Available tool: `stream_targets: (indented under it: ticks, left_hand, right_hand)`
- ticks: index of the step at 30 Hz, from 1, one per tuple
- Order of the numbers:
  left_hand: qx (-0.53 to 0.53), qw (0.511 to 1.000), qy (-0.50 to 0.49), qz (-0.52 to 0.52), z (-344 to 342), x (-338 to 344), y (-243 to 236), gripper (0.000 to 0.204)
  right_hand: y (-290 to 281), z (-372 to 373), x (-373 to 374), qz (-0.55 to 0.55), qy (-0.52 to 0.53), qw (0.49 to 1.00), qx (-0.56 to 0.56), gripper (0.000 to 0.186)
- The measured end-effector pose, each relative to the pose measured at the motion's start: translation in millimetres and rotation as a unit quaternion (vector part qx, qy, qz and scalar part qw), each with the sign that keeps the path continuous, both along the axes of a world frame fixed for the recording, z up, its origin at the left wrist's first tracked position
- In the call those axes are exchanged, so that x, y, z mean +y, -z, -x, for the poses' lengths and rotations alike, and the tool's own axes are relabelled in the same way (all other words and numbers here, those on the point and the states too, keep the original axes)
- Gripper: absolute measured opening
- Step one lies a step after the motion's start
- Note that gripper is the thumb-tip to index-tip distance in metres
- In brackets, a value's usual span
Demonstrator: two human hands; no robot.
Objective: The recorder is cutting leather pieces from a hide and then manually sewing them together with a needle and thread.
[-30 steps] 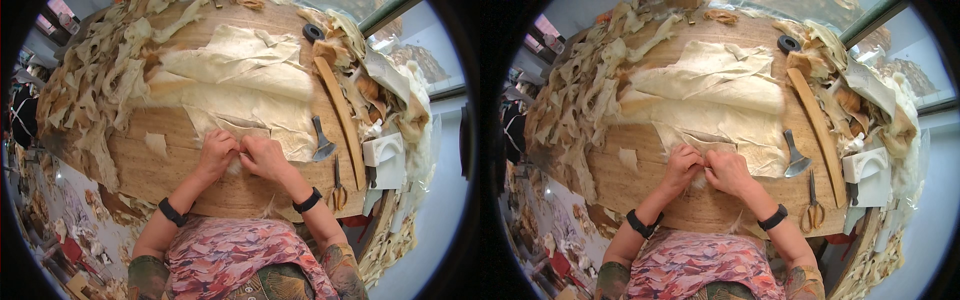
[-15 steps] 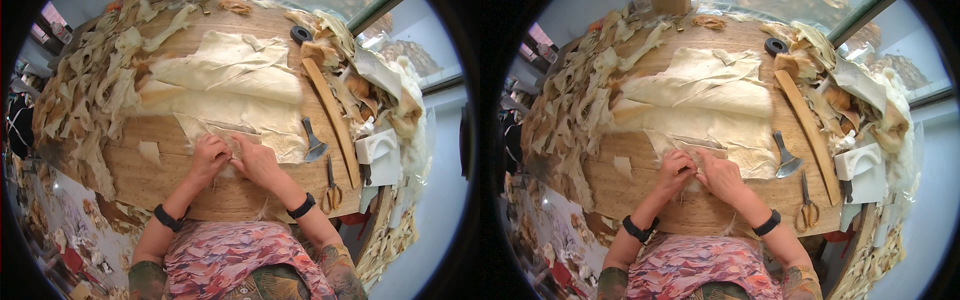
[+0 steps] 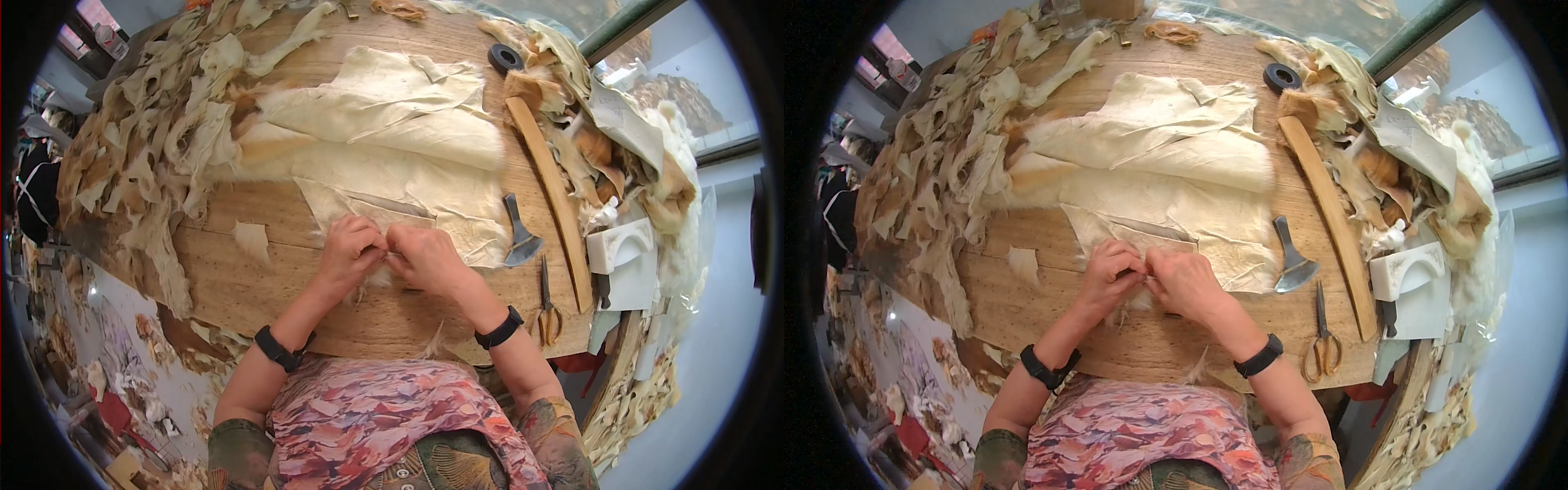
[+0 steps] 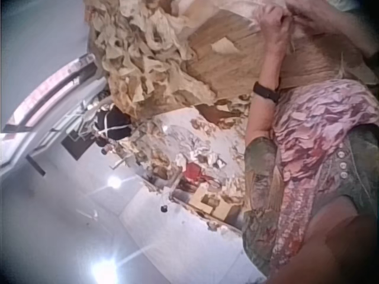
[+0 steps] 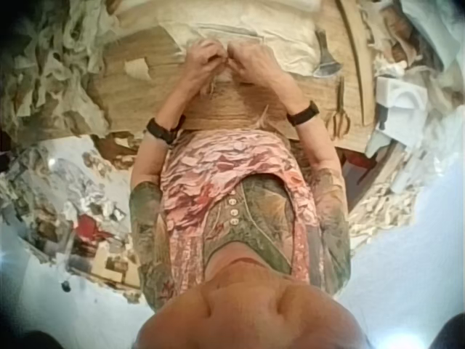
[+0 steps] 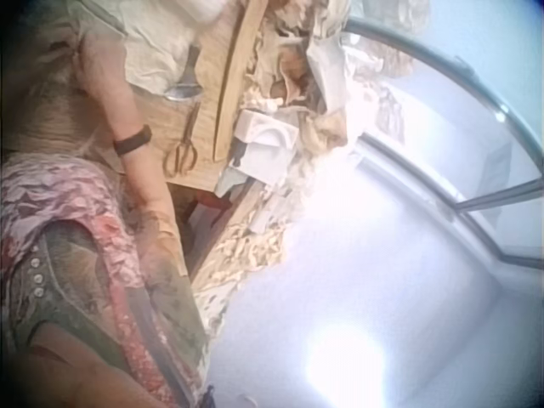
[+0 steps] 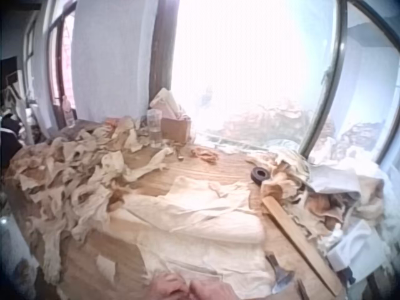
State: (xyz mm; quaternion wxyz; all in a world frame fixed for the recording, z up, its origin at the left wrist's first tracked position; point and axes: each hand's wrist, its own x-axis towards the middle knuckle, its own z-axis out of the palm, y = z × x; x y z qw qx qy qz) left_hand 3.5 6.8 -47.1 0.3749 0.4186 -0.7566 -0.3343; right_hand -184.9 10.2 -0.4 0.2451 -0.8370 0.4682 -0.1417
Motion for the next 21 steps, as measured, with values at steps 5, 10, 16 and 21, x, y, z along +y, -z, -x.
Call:
stream_targets:
  ticks: [5,10,16,21]
  left_hand:
    - [-0.010,1.000,0.000,-0.016,0.5,0.3,-6.2,0.014]
    - [-0.018,1.000,-0.012,-0.014,1.9,0.6,-9.5,0.015]
    - [-0.035,0.999,-0.010,-0.007,3.2,1.2,-7.8,0.015]
    - [-0.070,0.997,-0.025,0.030,3.6,3.8,0.6,0.014]
  right_hand:
    - [-1.1,-3.7,1.4,-0.022,0.013,1.000,-0.006,0.043]
    - [-2.3,-7.5,14.0,0.051,0.023,0.998,0.017,0.049]
    - [6.5,-4.1,22.0,0.200,0.013,0.980,0.015,0.026]
    - [-11.7,-17.4,23.0,0.261,0.020,0.965,-0.018,0.013]
